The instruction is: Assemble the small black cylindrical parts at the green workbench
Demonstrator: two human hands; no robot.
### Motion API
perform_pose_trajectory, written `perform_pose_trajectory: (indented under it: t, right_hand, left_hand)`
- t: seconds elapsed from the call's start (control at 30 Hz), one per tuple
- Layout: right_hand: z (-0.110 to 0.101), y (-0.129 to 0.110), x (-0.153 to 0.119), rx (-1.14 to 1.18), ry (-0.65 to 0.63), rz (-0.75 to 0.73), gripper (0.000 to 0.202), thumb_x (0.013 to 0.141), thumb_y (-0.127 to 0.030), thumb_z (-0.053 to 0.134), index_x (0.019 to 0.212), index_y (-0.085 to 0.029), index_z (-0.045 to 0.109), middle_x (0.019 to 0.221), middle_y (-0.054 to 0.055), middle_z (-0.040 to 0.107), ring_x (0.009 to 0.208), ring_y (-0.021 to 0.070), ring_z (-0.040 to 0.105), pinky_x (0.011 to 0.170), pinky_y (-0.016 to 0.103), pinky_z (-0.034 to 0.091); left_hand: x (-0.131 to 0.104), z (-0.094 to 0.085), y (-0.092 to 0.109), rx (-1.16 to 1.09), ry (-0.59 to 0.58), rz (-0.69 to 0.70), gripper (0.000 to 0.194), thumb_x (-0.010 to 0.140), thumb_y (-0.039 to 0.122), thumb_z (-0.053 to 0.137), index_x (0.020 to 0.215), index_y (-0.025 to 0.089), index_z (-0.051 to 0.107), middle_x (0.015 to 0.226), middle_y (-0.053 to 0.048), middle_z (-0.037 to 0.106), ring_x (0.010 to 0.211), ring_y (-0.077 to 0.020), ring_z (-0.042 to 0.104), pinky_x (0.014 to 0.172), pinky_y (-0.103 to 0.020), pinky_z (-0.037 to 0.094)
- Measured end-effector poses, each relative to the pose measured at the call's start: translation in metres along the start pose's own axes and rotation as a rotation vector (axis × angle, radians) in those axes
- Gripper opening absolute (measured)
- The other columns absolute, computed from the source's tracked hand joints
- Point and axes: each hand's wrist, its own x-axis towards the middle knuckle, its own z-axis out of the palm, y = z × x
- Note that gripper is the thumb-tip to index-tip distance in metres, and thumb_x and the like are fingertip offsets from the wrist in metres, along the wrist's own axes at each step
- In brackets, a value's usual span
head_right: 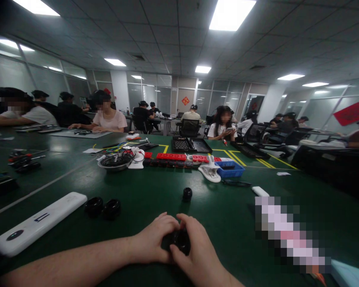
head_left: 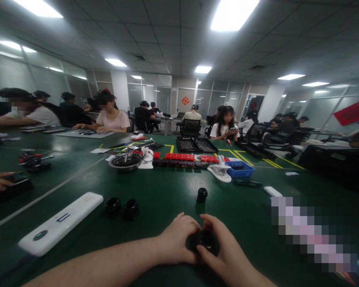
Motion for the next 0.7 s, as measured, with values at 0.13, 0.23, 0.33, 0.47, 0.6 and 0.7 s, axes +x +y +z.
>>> perform_pose_trajectory:
  t: [0.13,0.23,0.33,0.47,0.6,0.7]
  right_hand:
    - [-0.0035,-0.0031,-0.0039,0.076,-0.076,-0.171,0.061,0.061,-0.005,0.046,0.12,-0.019,0.036,0.116,0.01,0.049,0.108,0.0239,0.049,0.092,0.041,0.04]
    - [-0.0038,-0.0037,-0.0028,0.036,-0.008,-0.127,0.054,0.065,-0.01,0.048,0.118,-0.018,0.036,0.112,0.012,0.05,0.104,0.0257,0.05,0.088,0.043,0.041]
    - [-0.0026,-0.0018,0.0008,-0.033,0.07,-0.02,0.046,0.072,-0.021,0.052,0.115,-0.016,0.038,0.102,0.011,0.052,0.096,0.0266,0.052,0.085,0.046,0.042]
    - [-0.0019,-0.0003,0.0033,-0.058,0.058,0.057,0.044,0.072,-0.024,0.055,0.112,-0.015,0.043,0.095,0.009,0.055,0.09,0.0258,0.055,0.081,0.044,0.045]
    - [-0.0035,-0.0017,-0.0001,0.001,-0.027,-0.042,0.049,0.069,-0.011,0.049,0.117,-0.018,0.04,0.105,0.009,0.055,0.098,0.0236,0.054,0.087,0.041,0.043]
    - [-0.0057,-0.0036,-0.0027,0.037,-0.057,-0.132,0.058,0.064,-0.006,0.046,0.12,-0.018,0.038,0.115,0.011,0.052,0.106,0.0236,0.05,0.091,0.041,0.04]
  left_hand:
    - [-0.001,-0.0022,0.0006,0.011,-0.013,0.011,0.053,0.063,0.038,0.068,0.11,0.023,0.05,0.108,-0.005,0.055,0.102,-0.0259,0.049,0.099,-0.051,0.021]
    - [-0.0006,-0.0013,-0.0019,0.012,0.003,0.022,0.048,0.064,0.039,0.068,0.105,0.021,0.052,0.107,-0.005,0.056,0.103,-0.026,0.048,0.098,-0.051,0.021]
    - [0.0002,0.0007,-0.0045,0.021,0.002,0.029,0.041,0.064,0.04,0.068,0.098,0.022,0.054,0.103,-0.003,0.057,0.101,-0.025,0.049,0.098,-0.05,0.021]
    - [0.0005,0.0016,-0.0044,0.031,0.007,0.026,0.039,0.062,0.038,0.07,0.095,0.023,0.055,0.102,-0.002,0.057,0.098,-0.024,0.05,0.097,-0.048,0.023]
    - [-0.0002,-0.0012,-0.0006,0.02,-0.014,0.017,0.047,0.062,0.035,0.069,0.104,0.025,0.052,0.105,-0.002,0.056,0.102,-0.0243,0.048,0.099,-0.049,0.021]
    - [-0.0004,-0.003,0.0009,0.021,-0.034,0.011,0.054,0.063,0.035,0.067,0.113,0.025,0.047,0.11,-0.003,0.054,0.103,-0.025,0.048,0.099,-0.051,0.02]
